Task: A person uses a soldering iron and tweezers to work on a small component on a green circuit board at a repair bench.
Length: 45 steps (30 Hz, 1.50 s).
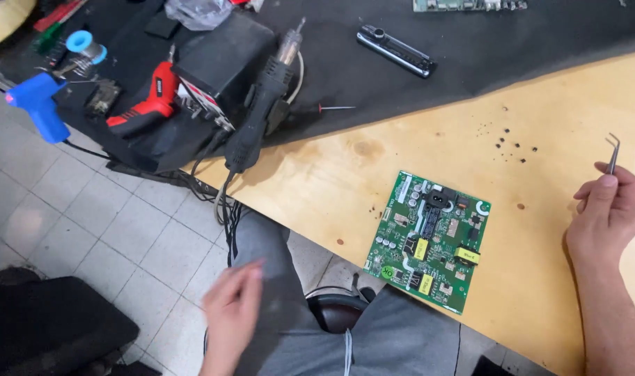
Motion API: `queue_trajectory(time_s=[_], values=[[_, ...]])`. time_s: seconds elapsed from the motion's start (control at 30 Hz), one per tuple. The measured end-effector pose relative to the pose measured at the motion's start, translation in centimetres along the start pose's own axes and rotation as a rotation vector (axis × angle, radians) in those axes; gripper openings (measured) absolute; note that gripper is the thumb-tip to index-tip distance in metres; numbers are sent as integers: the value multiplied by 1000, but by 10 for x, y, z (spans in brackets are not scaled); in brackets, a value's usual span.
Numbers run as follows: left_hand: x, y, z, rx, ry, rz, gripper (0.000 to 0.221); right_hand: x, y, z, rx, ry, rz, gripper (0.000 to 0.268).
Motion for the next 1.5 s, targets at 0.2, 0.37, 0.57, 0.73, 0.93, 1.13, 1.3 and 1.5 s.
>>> queue_trajectory(time_s=[0.2, 0.37, 0.57, 0.73, 0.93, 1.13, 1.3, 1.5], values=[[78, -12, 10, 229, -152, 598, 18, -2, 1, -9, -1, -81, -4, 35], [118, -11, 31, 316, -433, 777, 56, -4, 2, -26, 63, -159, 9, 26], [123, -23, 19, 255, -389, 833, 55, -2, 7, -19, 77, -115, -8, 17], [133, -37, 44, 521, -454, 786, 46, 0, 4, -16, 56, -14, -63, 21], [134, -43, 48, 500, -471, 809, 46, -3, 4, -28, 60, 37, -38, 19], [141, -48, 57, 470, -470, 840, 47, -2, 8, -16, 240, 169, 0, 23], [147, -54, 73, 443, -477, 859, 48, 8, 6, 13, 275, 28, -18, 32], [169, -53, 228, 421, -488, 881, 49, -5, 7, -33, 287, -73, 49, 32]])
Point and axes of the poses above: each hand's wrist, its own y-axis away from the middle knuckle, its own x-axis out of the palm, z = x × y, the point moved 3 cm from there along -y, towards the middle knuckle, and after that the axes turned 7 degrees about -z, right-handed, at the moved point
